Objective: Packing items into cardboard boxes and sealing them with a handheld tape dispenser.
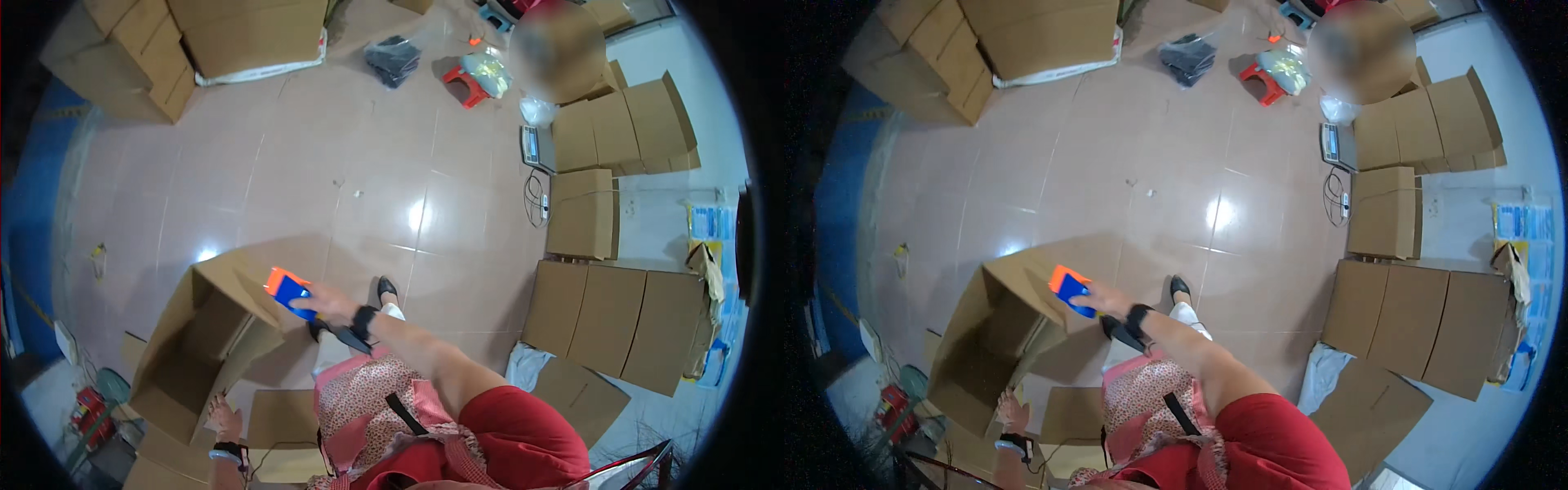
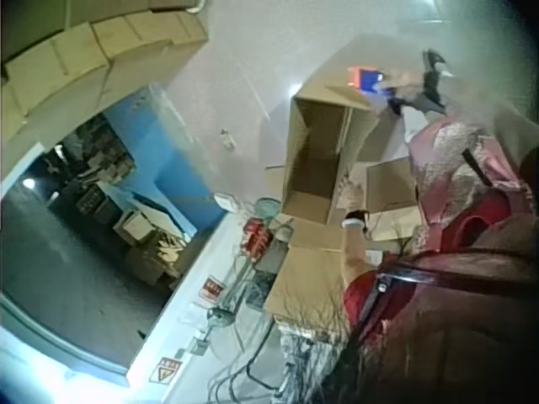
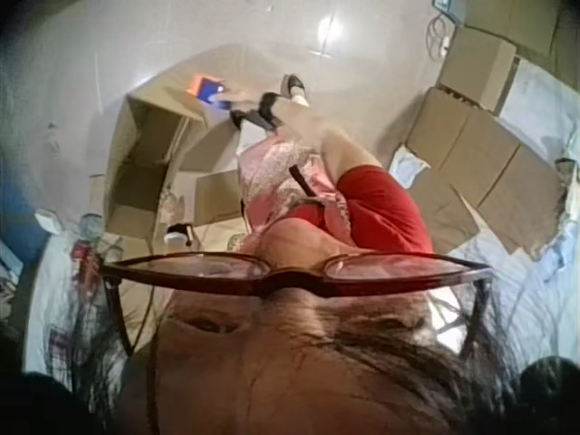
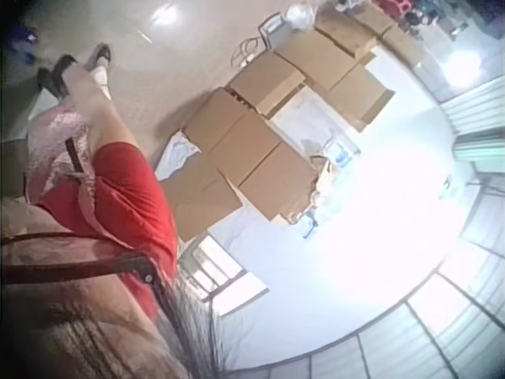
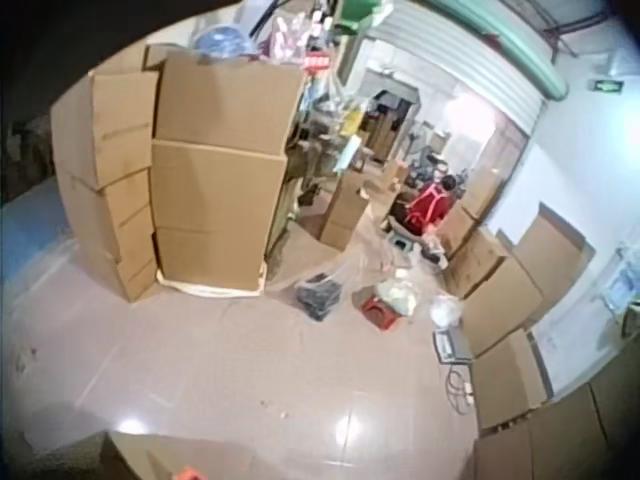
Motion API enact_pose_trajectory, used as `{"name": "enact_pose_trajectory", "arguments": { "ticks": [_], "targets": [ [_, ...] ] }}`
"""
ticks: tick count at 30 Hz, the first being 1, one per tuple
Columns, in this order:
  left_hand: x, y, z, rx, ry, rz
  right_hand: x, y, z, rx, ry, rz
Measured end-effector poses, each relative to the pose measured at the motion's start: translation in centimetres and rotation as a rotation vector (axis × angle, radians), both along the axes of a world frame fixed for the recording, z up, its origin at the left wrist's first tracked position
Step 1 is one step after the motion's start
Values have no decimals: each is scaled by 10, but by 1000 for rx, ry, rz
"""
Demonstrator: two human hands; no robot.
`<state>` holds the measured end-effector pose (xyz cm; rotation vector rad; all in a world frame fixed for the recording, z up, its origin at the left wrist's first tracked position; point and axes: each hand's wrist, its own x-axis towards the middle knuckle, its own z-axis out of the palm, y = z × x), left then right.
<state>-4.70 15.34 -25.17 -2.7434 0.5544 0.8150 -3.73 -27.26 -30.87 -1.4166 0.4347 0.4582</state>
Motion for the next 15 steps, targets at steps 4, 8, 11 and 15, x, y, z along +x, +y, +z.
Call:
{"name": "enact_pose_trajectory", "arguments": {
  "ticks": [4,8,11,15],
  "targets": [
    [35,-39,16,105,5,92,-85,-116,52,-210,65,-103],
    [80,-155,64,-294,223,335,-205,-262,128,-590,445,-271],
    [89,-228,56,-513,226,344,-300,-353,128,-883,620,-358],
    [104,-370,65,-607,297,349,-345,-444,144,-892,751,-360]
  ]
}}
